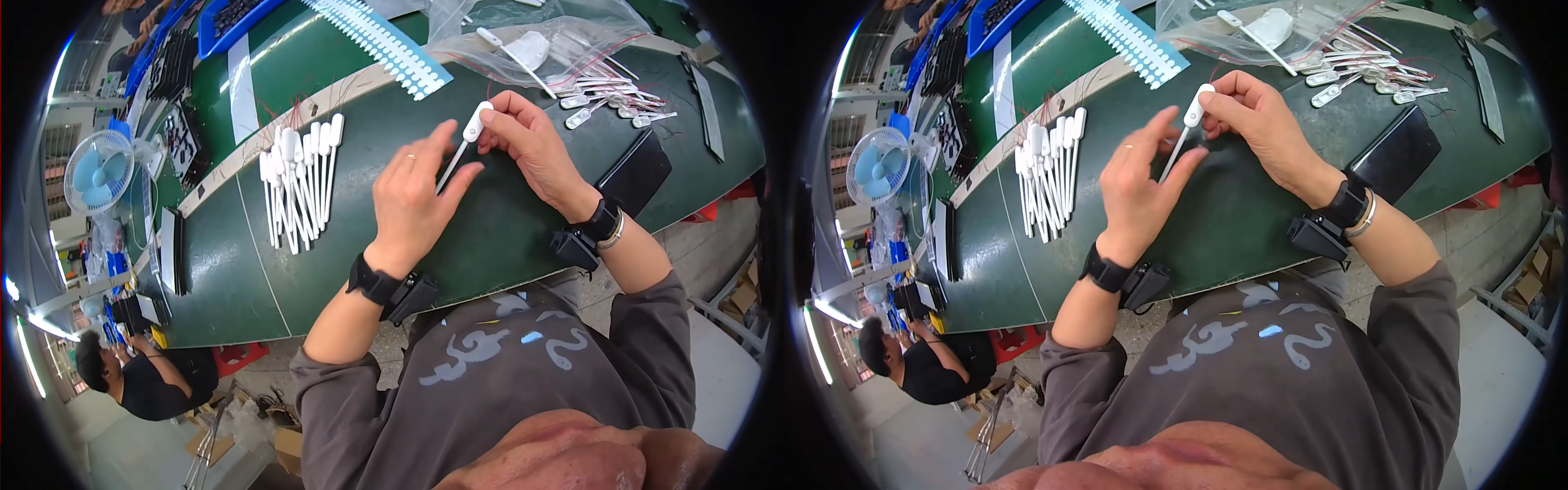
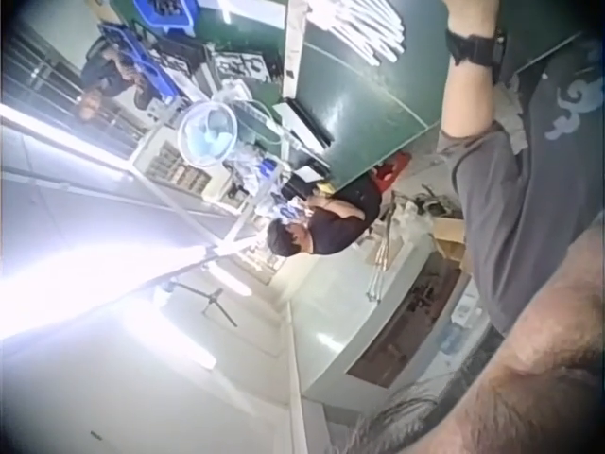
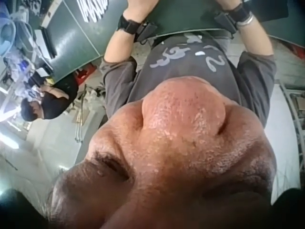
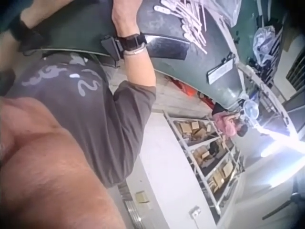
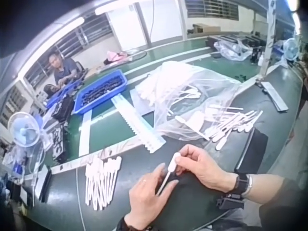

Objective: Assembling and inspecting long white plastic components at a factory workstation.

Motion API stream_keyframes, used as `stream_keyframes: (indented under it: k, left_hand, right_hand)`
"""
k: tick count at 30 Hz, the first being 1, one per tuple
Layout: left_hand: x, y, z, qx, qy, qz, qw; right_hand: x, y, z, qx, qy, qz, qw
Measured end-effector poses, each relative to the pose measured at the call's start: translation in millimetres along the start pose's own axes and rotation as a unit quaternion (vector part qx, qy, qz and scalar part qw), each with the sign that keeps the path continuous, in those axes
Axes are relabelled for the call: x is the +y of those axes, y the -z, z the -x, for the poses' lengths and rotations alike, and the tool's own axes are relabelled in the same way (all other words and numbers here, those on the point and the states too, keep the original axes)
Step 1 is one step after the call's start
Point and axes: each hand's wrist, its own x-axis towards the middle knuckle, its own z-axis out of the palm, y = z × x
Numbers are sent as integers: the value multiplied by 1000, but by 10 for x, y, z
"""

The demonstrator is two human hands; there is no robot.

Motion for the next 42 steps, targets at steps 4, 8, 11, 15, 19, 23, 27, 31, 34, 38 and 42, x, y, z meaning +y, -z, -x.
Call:
stream_keyframes:
  k: [4, 8, 11, 15, 19, 23, 27, 31, 34, 38, 42]
  left_hand:
    - [9, -14, 82, -39, 224, 226, 947]
    - [23, 59, 58, -104, 340, 357, 864]
    - [-8, 30, 95, -89, 318, 349, 877]
    - [-137, 121, 22, -51, 250, 253, 933]
    - [-49, 190, -34, -105, 196, 157, 962]
    - [-63, 177, -57, -150, 198, 124, 961]
    - [-72, 197, 18, -145, 184, 113, 965]
    - [-63, 13, 23, -114, 115, 126, 979]
    - [-92, 187, 78, -141, 128, 139, 972]
    - [-95, 253, 83, -190, 154, 168, 955]
    - [-123, 262, 62, -187, 139, 204, 951]
  right_hand:
    - [-27, -79, 41, -24, 4, 43, 999]
    - [-34, -86, 51, -40, 17, 73, 996]
    - [-7, -30, 43, -46, 12, 97, 994]
    - [-34, 4, 34, -29, -13, 39, 999]
    - [-67, 56, 21, 3, -32, 34, 999]
    - [-41, 57, -33, -4, -24, 38, 999]
    - [-29, -87, -78, -20, -19, 72, 997]
    - [-30, 150, 113, -17, -17, 166, 986]
    - [73, 80, 81, -50, -20, 158, 986]
    - [56, -36, 80, -75, -35, 129, 988]
    - [-16, -83, 87, -80, -57, 128, 987]
